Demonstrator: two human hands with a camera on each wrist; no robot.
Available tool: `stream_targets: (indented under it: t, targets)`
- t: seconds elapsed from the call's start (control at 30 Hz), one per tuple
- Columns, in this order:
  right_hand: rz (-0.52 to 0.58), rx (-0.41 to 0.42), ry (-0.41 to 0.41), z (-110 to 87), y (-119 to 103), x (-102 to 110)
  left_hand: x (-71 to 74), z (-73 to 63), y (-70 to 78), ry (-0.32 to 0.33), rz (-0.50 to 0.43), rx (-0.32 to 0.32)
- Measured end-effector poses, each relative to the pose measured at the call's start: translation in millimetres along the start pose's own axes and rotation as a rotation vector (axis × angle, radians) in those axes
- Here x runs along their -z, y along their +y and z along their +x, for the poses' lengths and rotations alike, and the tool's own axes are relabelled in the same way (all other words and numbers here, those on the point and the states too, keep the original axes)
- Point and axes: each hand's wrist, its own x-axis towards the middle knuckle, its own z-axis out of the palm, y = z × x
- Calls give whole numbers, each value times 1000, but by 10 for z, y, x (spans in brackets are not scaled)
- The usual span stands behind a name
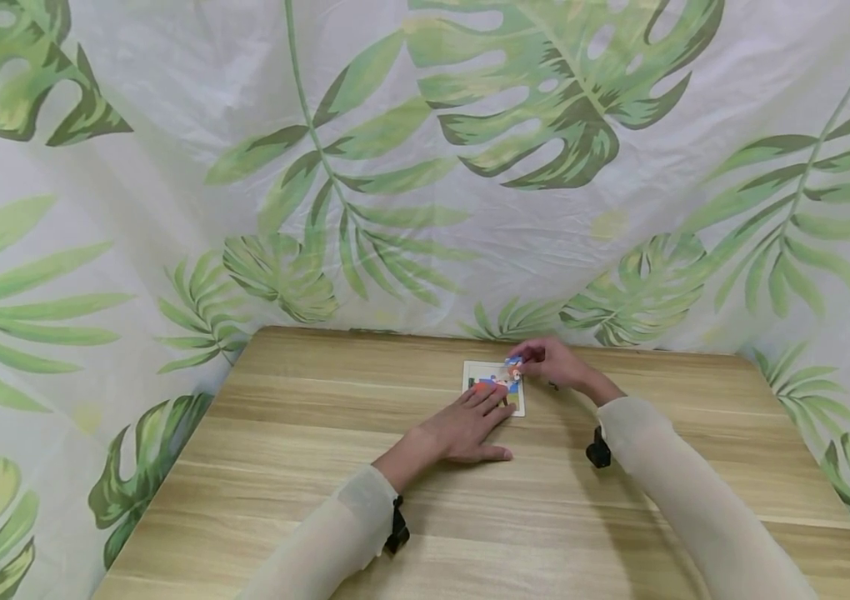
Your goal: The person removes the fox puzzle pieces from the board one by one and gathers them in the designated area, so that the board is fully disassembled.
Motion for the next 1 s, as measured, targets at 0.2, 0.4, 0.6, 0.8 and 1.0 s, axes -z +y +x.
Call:
stream_targets:
  t: [0.2, 0.4, 0.6, 0.8, 1.0]
  targets:
    - [19, -27, 18, -88, 6, 99, 9, -3, -2, 6, -3, -4]
    - [12, -52, 50, -181, 36, 201, 10, -3, 7, 7, -5, -2]
    - [10, -39, 64, -326, 65, 309, 7, 1, 11, 5, 9, -9]
    - [-9, -51, 85, -472, 142, 408, 6, -7, 15, 4, 8, -11]
    - [1, -107, 76, -599, 180, 522, 16, -23, 19, -1, -3, -2]
